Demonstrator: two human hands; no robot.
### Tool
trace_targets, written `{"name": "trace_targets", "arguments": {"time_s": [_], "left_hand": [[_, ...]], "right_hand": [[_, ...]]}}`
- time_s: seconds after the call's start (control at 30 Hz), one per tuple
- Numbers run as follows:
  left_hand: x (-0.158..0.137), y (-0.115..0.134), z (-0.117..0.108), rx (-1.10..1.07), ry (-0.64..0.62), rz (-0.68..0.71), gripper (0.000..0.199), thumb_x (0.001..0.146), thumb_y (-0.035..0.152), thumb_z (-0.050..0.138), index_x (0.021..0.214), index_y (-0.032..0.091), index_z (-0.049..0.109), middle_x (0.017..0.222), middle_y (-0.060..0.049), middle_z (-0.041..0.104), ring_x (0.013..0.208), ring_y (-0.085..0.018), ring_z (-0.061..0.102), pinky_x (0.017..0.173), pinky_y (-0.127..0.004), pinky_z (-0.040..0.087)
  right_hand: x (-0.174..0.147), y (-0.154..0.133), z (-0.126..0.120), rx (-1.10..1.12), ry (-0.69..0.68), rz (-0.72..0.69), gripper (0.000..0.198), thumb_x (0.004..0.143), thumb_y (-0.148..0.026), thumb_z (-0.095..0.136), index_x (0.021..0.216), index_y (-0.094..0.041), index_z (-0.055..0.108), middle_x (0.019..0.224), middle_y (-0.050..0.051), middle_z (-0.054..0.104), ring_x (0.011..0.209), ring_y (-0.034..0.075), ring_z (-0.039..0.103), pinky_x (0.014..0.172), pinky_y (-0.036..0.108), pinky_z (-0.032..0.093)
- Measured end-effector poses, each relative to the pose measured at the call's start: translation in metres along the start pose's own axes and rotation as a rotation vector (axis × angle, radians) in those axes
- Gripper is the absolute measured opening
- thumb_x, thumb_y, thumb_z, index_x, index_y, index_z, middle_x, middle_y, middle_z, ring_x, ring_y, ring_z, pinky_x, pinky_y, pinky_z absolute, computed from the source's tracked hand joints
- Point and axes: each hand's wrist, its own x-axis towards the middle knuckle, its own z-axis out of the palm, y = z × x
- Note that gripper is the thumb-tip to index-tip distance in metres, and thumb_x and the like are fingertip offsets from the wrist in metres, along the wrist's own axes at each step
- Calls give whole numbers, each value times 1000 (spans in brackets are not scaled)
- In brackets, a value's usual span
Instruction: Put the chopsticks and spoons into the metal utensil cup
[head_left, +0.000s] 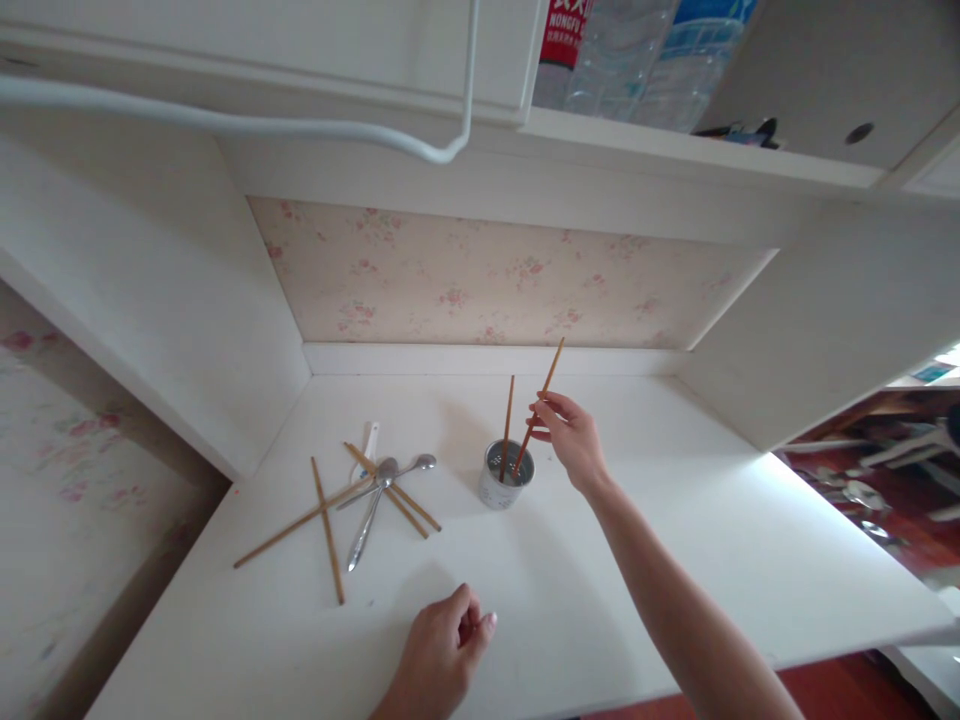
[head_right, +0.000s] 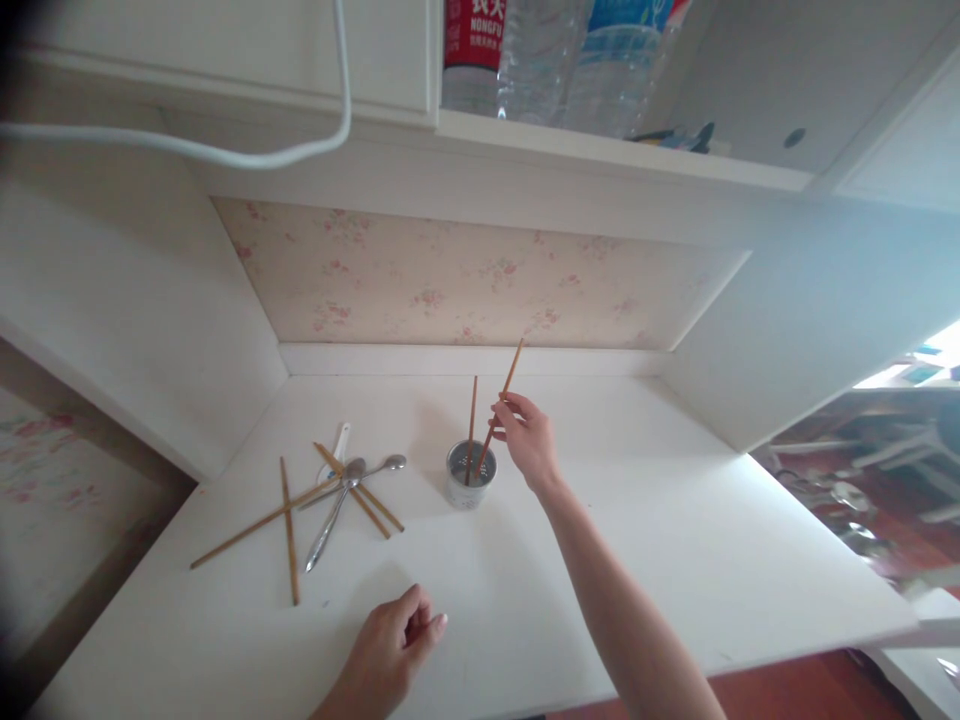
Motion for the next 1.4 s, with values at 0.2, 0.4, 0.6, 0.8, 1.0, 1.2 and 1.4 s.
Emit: {"name": "trace_targets", "arguments": {"time_s": [0.2, 0.4, 0.6, 0.8, 1.0, 1.2, 1.4], "left_hand": [[4, -2, 4, 35, -10, -11, 29, 89, 42, 43, 70, 20, 45, 59, 4, 49, 57, -10, 45, 55, -22, 29], [5, -2, 5, 45, -6, -2, 30, 90, 42, 43, 71, 20, 46, 59, 4, 50, 57, -10, 45, 55, -22, 29], [7, -2, 6, 52, 3, -8, 29, 89, 42, 43, 72, 19, 48, 60, 4, 52, 57, -10, 46, 55, -21, 29], [6, -2, 6, 58, 6, 1, 29, 90, 42, 43, 72, 19, 48, 59, 4, 51, 56, -10, 46, 54, -21, 29], [7, -3, 6, 75, 7, 4, 29, 90, 42, 44, 72, 19, 48, 60, 4, 52, 57, -10, 46, 55, -21, 29], [4, 2, 4, 74, 9, 2, 28, 90, 40, 44, 71, 19, 48, 60, 4, 52, 57, -10, 46, 56, -21, 30], [3, 5, 3, 76, 4, 1, 28, 90, 40, 43, 71, 20, 47, 58, 4, 50, 56, -10, 45, 55, -22, 29]], "right_hand": [[1, 10, 0, 13, -34, 24, 33, 75, -41, 67, 100, -20, 64, 90, 4, 67, 73, 18, 68, 64, 32, 59], [5, 19, -2, -21, -34, 0, 30, 75, -41, 67, 95, -19, 65, 88, 5, 69, 76, 19, 69, 69, 34, 58], [3, 22, -4, -24, -60, -33, 32, 76, -44, 66, 96, -19, 64, 86, 6, 70, 77, 20, 68, 69, 35, 58], [-1, 28, -6, -172, -69, -164, 31, 80, -44, 63, 100, -21, 66, 90, 6, 72, 83, 21, 69, 76, 37, 56], [-9, 23, -6, -247, -100, -256, 28, 83, -43, 61, 101, -23, 68, 93, 5, 72, 83, 21, 69, 78, 35, 57], [-16, 20, -6, -171, -142, -237, 28, 82, -41, 64, 101, -22, 68, 92, 6, 72, 82, 20, 69, 79, 37, 57], [-6, 9, -15, 151, -50, -104, 29, 77, -40, 70, 99, -21, 66, 89, 5, 71, 80, 18, 68, 76, 35, 58]]}}
